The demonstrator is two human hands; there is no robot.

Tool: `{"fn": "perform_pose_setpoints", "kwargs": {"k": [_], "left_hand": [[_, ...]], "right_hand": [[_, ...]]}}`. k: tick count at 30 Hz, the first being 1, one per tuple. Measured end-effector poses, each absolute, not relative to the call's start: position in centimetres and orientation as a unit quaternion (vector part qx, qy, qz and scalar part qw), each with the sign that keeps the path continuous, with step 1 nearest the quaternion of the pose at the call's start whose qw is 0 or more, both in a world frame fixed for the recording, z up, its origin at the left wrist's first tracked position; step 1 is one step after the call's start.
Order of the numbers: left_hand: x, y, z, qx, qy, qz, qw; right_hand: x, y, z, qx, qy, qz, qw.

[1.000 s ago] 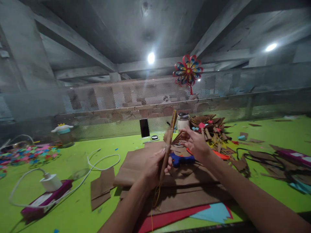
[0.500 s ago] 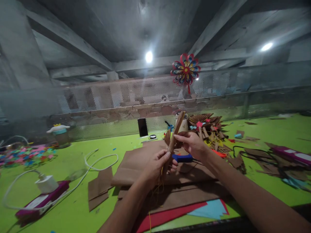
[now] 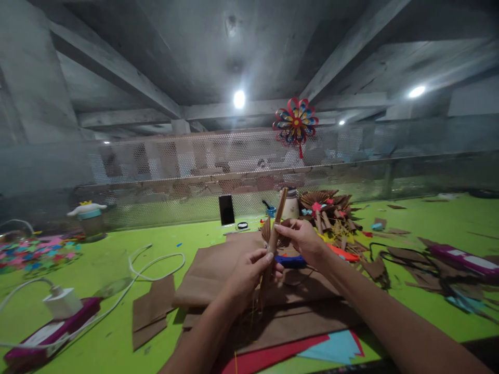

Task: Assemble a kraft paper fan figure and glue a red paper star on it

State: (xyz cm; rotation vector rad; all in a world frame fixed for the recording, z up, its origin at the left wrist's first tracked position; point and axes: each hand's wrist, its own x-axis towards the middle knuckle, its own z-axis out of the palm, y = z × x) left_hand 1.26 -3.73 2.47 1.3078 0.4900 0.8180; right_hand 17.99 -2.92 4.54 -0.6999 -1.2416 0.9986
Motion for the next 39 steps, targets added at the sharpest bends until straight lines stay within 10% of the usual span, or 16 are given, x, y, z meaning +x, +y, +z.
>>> {"fn": "perform_pose_setpoints", "kwargs": {"k": [14,31,39], "left_hand": [[0.7,-3.9,2.7,0.570,0.185,0.345,0.722],[1.3,-2.4,1.5,0.679,0.326,0.499,0.428],[1.6,-2.3,1.5,0.688,0.295,0.457,0.480]], "right_hand": [[18.8,-4.0,6.1,-0.257,-0.513,0.507,0.643],[19.5,-2.3,5.0,-0.373,-0.529,0.300,0.701],[19.9,-2.5,5.3,-0.348,-0.528,0.342,0.695]]}}
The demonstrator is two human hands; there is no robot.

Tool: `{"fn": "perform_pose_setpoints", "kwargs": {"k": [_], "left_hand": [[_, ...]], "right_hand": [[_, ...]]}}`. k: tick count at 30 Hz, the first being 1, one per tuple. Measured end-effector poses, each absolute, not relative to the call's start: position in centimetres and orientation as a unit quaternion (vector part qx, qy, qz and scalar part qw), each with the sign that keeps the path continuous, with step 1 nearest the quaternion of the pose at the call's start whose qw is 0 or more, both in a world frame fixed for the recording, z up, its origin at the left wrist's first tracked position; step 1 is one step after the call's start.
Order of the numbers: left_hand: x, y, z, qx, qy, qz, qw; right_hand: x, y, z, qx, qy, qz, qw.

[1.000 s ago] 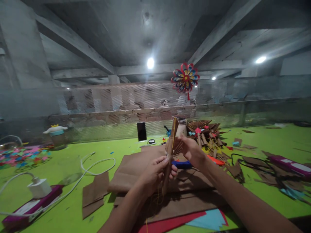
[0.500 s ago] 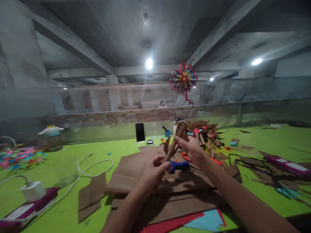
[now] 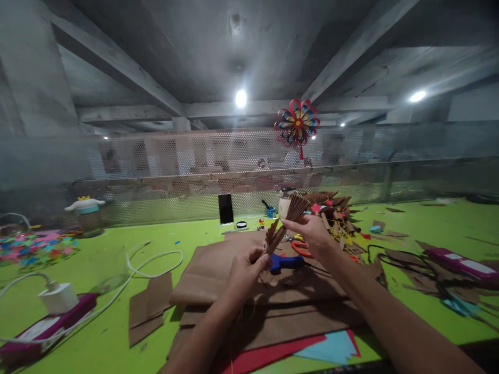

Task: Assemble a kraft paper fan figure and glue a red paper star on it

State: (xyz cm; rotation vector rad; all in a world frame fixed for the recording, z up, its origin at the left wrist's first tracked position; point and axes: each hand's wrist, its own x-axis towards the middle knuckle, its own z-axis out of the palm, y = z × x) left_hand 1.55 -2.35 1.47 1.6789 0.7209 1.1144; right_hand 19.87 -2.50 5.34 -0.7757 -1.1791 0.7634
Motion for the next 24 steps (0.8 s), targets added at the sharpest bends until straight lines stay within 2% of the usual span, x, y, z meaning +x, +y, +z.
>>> {"fn": "perform_pose_setpoints", "kwargs": {"k": [7,14,24], "left_hand": [[1.5,-3.0,1.9,0.645,0.272,0.389,0.598],[1.0,-3.0,1.7,0.635,0.253,0.329,0.651],[1.3,-4.0,2.0,0.577,0.219,0.299,0.728]], "right_hand": [[20.4,-2.4,5.5,-0.354,-0.541,0.363,0.672],[21.0,-2.7,5.9,-0.322,-0.564,0.443,0.618],[21.6,-2.3,5.6,-0.279,-0.555,0.498,0.605]]}}
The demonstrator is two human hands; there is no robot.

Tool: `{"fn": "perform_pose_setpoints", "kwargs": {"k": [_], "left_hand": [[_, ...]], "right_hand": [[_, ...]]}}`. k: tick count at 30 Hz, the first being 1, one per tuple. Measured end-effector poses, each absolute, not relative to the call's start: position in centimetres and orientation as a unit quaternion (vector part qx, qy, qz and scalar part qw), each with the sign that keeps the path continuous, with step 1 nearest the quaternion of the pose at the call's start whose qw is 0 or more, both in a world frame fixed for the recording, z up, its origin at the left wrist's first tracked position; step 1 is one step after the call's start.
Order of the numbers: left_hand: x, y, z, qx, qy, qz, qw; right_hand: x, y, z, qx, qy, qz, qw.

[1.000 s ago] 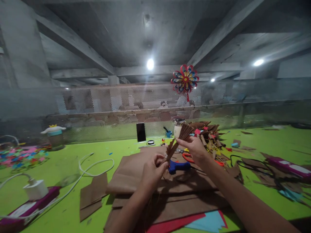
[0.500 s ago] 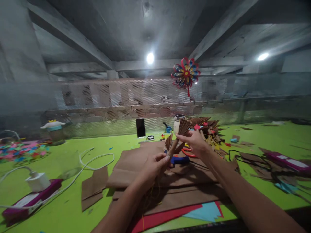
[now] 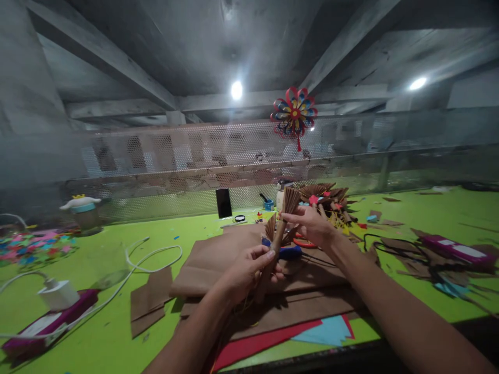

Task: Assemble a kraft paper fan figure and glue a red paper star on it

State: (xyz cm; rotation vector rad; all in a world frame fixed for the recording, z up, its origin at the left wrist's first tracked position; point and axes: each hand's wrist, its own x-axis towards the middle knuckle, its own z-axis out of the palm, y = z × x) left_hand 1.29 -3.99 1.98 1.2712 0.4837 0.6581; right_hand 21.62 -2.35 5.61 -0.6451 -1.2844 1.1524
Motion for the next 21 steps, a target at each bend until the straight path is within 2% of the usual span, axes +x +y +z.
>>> {"fn": "perform_pose_setpoints", "kwargs": {"k": [11,16,18,21], "left_hand": [[1.3,-4.0,2.3,0.581,0.213,0.305,0.724],[0.3,-3.4,3.3,0.536,0.251,0.404,0.697],[-0.4,-3.2,4.0,0.528,0.237,0.454,0.678],[-1.3,-3.2,5.0,0.525,0.209,0.480,0.671]], "right_hand": [[20.7,-1.9,5.3,-0.253,-0.495,0.530,0.641],[20.3,-1.7,4.8,-0.279,-0.438,0.521,0.677],[19.6,-2.2,4.4,-0.302,-0.458,0.530,0.646],[17.7,-3.9,4.3,-0.282,-0.567,0.548,0.546]]}}
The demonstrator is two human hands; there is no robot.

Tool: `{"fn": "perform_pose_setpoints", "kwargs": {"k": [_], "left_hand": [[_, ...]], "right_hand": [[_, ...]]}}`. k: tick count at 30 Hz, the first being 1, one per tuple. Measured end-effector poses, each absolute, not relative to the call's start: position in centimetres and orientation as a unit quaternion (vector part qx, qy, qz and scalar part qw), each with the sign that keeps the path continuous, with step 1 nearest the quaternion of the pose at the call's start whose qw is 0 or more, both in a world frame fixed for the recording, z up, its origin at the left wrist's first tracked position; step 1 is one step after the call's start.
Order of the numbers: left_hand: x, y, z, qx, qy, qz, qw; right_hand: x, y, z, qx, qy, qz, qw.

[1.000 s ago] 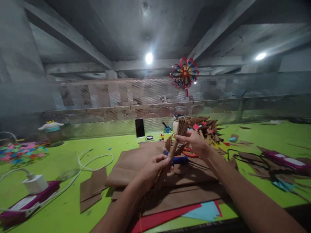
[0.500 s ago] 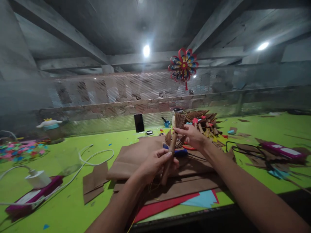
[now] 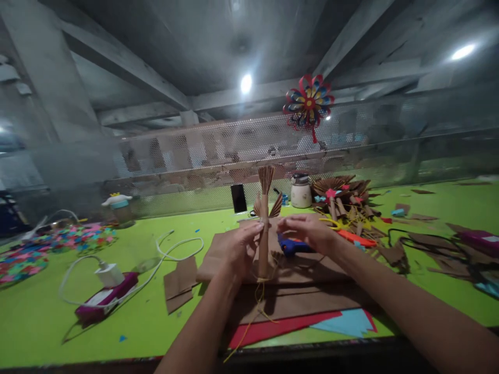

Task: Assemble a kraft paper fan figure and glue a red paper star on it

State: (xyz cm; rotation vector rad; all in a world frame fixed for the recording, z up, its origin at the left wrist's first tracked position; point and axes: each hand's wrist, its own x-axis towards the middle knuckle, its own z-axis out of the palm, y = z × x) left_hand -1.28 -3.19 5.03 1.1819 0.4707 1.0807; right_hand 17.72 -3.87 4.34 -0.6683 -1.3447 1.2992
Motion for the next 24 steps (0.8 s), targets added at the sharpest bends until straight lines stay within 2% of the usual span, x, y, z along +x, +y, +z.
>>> {"fn": "perform_pose_setpoints", "kwargs": {"k": [4,9,12,18,24], "left_hand": [[-1.6,-3.5,5.6,0.518,0.191,0.462,0.694],[-1.4,-3.6,5.5,0.518,0.176,0.469,0.693],[-1.2,-3.7,5.5,0.522,0.174,0.467,0.692],[-0.8,-3.7,5.4,0.493,0.167,0.508,0.686],[-0.8,-3.3,5.0,0.479,0.172,0.528,0.680]], "right_hand": [[15.1,-6.1,4.6,-0.216,-0.651,0.557,0.468],[13.8,-6.2,4.0,-0.303,-0.637,0.491,0.511],[13.9,-6.0,3.8,-0.341,-0.683,0.379,0.524],[13.9,-6.9,4.0,-0.339,-0.775,0.077,0.527],[13.8,-7.1,3.3,-0.331,-0.771,-0.086,0.537]]}}
